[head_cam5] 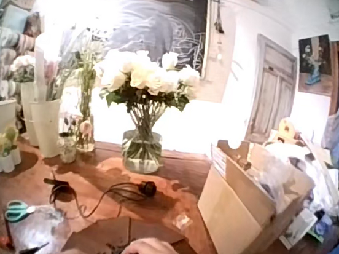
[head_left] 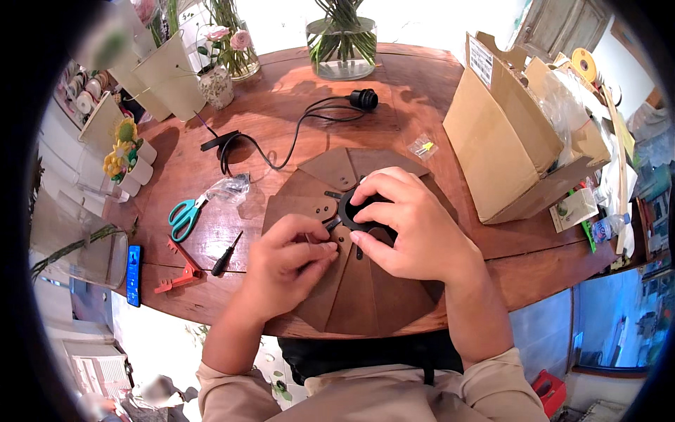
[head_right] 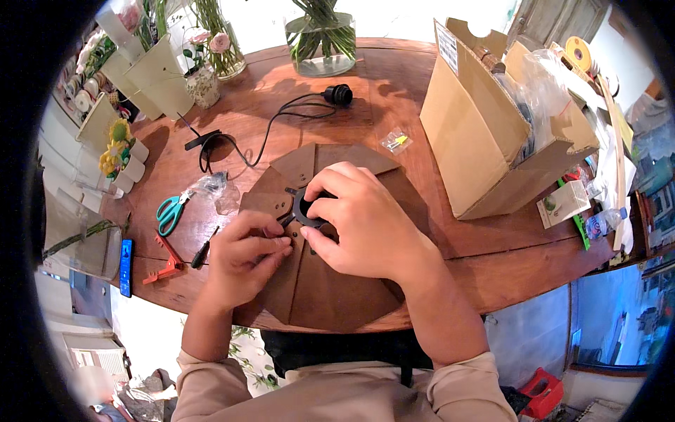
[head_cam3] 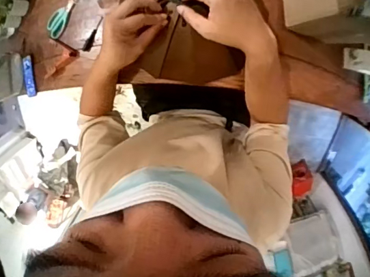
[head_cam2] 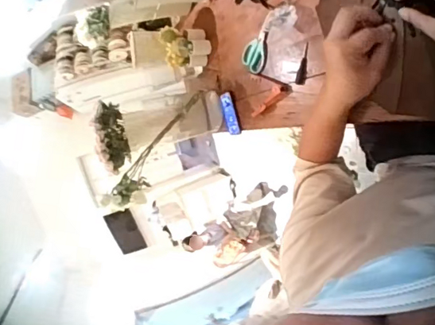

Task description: The person assembles a brown cardboard fan-like structure by attaching individual triangular segments to a central black ring. They use a screwdriver to tighten screws into the pre-drilled holes of each segment, working sequentially around the circle. The person handles the cardboard pieces and the screwdriver throughout the process.

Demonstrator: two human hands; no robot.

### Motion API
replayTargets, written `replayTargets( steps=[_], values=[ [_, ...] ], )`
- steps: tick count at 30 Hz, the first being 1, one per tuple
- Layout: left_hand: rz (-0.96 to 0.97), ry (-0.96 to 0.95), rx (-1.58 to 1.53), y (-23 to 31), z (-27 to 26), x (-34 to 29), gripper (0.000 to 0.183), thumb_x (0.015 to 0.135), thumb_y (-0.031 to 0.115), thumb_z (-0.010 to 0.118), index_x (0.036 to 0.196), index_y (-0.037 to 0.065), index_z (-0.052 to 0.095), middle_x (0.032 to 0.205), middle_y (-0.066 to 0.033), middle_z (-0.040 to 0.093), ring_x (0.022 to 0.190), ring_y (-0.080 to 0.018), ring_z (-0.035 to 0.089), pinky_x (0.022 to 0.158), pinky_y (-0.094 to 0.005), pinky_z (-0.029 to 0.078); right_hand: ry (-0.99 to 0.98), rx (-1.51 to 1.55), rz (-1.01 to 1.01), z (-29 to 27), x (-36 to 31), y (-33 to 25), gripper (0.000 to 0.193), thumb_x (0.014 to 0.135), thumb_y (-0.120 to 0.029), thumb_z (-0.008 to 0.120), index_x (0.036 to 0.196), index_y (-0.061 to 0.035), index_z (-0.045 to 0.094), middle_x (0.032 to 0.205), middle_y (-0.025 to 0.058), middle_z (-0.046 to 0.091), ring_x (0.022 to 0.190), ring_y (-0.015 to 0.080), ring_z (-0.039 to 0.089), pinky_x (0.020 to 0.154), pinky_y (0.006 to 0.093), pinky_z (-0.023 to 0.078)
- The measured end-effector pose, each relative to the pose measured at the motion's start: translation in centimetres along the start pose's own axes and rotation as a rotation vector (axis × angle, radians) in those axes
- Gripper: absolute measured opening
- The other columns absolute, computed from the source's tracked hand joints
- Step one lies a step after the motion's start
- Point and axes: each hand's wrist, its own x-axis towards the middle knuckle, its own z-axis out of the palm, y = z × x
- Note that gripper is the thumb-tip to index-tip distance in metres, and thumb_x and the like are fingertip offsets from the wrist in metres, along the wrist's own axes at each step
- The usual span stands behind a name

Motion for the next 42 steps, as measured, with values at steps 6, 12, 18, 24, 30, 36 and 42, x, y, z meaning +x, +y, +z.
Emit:
replayTargets(
  steps=[6,12,18,24,30,36,42],
  values=[
    [0.292,-0.046,0.408,1.5,-0.1,-0.2,0.028,0.074,-0.004,0.081,0.102,-0.006,0.075,0.107,-0.0131,0.066,0.086,-0.0272,0.068,0.071,-0.0374,0.059,-0.027,-0.044,-0.014,0.4,0.0,-0.4,0.027,0.074,-0.024,0.085,0.08,-0.0009,0.072,0.102,0.0085,0.066,0.108,0.0296,0.06,0.099,0.0426,0.046],
    [-0.027,0.025,0.028,0.9,0.4,-1.7,0.032,0.075,-0.006,0.081,0.107,-0.003,0.077,0.114,-0.0133,0.068,0.087,-0.0243,0.067,0.075,-0.0319,0.055,-0.029,-0.11,0.006,0.7,0.0,-0.8,0.035,0.073,-0.031,0.086,0.081,-0.0003,0.071,0.102,0.0101,0.065,0.11,0.0293,0.059,0.101,0.0435,0.044],
    [0.017,0.061,0.208,1.8,1.2,-3.1,0.047,0.075,-0.003,0.083,0.121,-0.001,0.073,0.124,-0.0161,0.065,0.096,-0.0266,0.063,0.083,-0.0342,0.053,-0.002,-0.117,0.023,1.1,0.0,-0.9,0.036,0.073,-0.031,0.086,0.083,-0.0002,0.072,0.103,0.0101,0.065,0.11,0.029,0.059,0.101,0.0436,0.045],
    [-0.056,0.08,0.221,2.1,-0.3,-4.5,0.053,0.078,0.003,0.081,0.129,0.001,0.069,0.13,-0.0181,0.063,0.109,-0.0331,0.063,0.095,-0.0416,0.051,0.026,-0.134,0.037,1.6,0.0,-0.7,0.034,0.071,-0.03,0.086,0.08,-0.0013,0.071,0.102,0.0092,0.065,0.111,0.0287,0.058,0.101,0.0436,0.045],
    [-0.493,0.149,0.905,-0.8,-6.8,-8.4,0.025,0.086,0.007,0.075,0.108,-0.002,0.07,0.114,-0.0201,0.067,0.103,-0.0417,0.064,0.092,-0.0471,0.051,0.034,-0.069,0.095,1.7,-0.3,-0.7,0.033,0.071,-0.031,0.086,0.077,-0.0042,0.067,0.101,0.0076,0.063,0.114,0.0284,0.057,0.103,0.0438,0.044],
    [-0.467,0.255,0.732,-3.0,-7.3,-9.7,0.011,0.093,0.007,0.07,0.099,-0.001,0.066,0.082,-0.02,0.068,0.078,-0.0407,0.067,0.073,-0.0477,0.053,0.029,-0.131,0.104,1.9,-0.1,-1.0,0.033,0.071,-0.031,0.087,0.076,-0.0058,0.066,0.116,0.0084,0.06,0.128,0.0321,0.047,0.111,0.0493,0.036],
    [-0.261,0.24,0.246,5.7,-3.5,-5.4,0.009,0.093,-0.002,0.07,0.1,0.0,0.066,0.08,-0.007,0.067,0.067,-0.0131,0.06,0.061,-0.0272,0.046,0.025,-0.141,0.163,2.1,-0.7,-0.4,0.034,0.073,-0.035,0.086,0.076,-0.0064,0.067,0.14,0.0134,0.052,0.14,0.0374,0.037,0.116,0.0538,0.03]
  ],
)
